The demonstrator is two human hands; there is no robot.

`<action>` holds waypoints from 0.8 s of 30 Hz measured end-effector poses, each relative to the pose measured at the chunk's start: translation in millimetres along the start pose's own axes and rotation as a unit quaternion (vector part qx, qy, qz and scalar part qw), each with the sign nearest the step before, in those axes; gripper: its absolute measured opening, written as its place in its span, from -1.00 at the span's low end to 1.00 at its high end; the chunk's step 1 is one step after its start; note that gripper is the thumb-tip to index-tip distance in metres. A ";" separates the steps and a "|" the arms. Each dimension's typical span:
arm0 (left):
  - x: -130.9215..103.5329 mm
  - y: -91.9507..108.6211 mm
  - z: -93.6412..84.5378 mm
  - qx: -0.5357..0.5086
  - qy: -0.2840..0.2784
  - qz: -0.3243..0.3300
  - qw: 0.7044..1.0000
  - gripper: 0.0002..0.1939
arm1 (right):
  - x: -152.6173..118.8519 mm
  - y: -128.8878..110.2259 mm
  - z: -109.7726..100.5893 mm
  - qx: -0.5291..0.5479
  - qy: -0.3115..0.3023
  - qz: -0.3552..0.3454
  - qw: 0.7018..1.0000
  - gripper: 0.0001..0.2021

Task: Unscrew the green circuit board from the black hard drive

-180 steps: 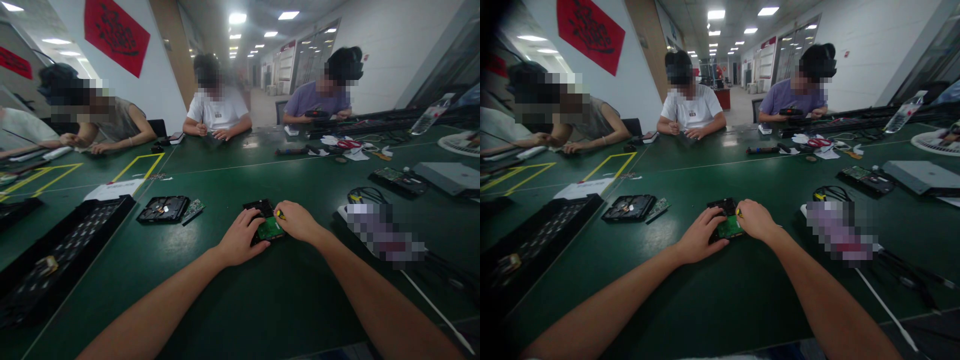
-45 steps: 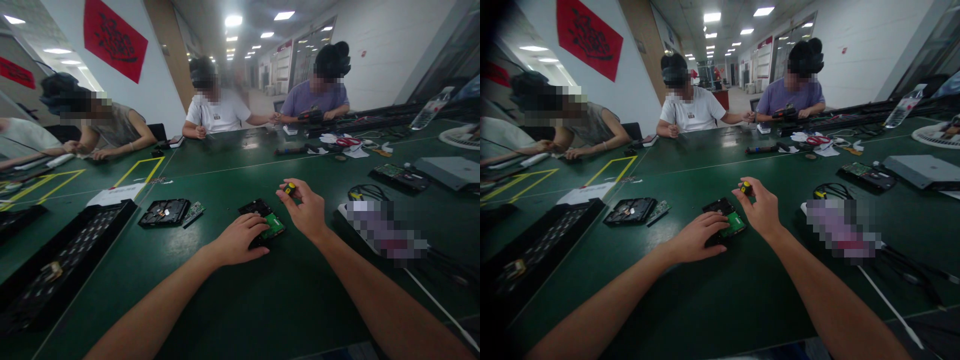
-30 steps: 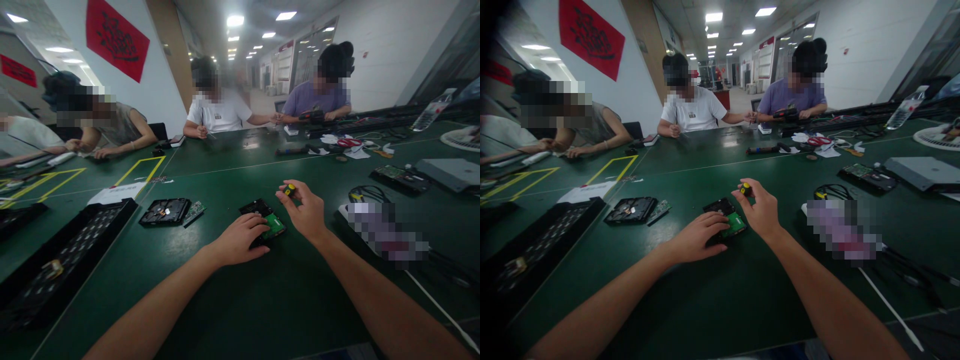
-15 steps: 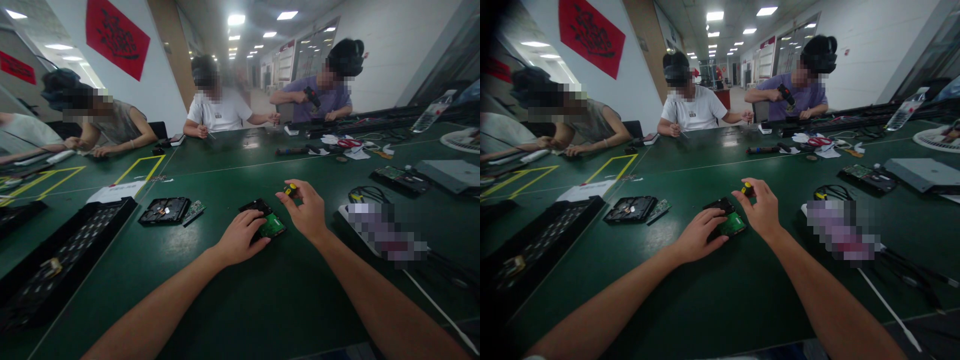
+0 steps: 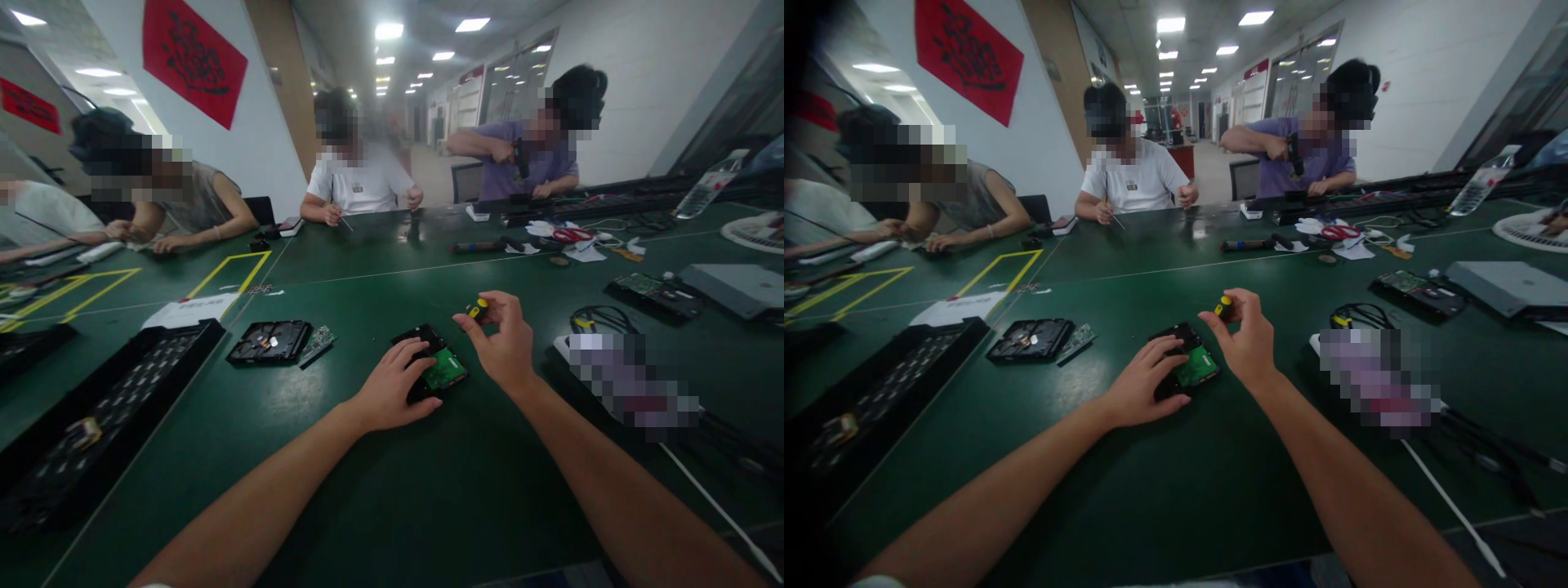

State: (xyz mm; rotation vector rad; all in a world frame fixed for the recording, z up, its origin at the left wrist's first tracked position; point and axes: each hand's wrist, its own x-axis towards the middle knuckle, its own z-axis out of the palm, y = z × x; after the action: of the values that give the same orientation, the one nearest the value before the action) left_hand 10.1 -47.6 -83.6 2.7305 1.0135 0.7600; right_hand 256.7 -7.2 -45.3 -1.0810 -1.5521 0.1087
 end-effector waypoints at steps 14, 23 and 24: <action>0.2 2.4 1.5 0.013 -0.033 -0.011 0.999 -0.32 | 5.0 -7.0 -5.7 -0.028 -0.039 -0.079 0.996 -0.63; 0.9 2.2 1.5 0.037 -0.034 -0.014 0.999 -0.34 | 4.9 -14.0 -6.2 0.001 -0.107 -0.101 0.989 -0.54; 0.8 2.2 1.3 0.039 -0.033 -0.013 0.999 -0.34 | 4.8 -14.7 -6.1 0.008 -0.112 -0.099 0.989 -0.55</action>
State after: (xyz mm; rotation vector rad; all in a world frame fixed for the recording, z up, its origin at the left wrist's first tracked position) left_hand 12.5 -48.7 -83.8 2.7807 1.0837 0.6341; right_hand 254.0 -15.2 -31.0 -0.9212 -1.8501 0.1102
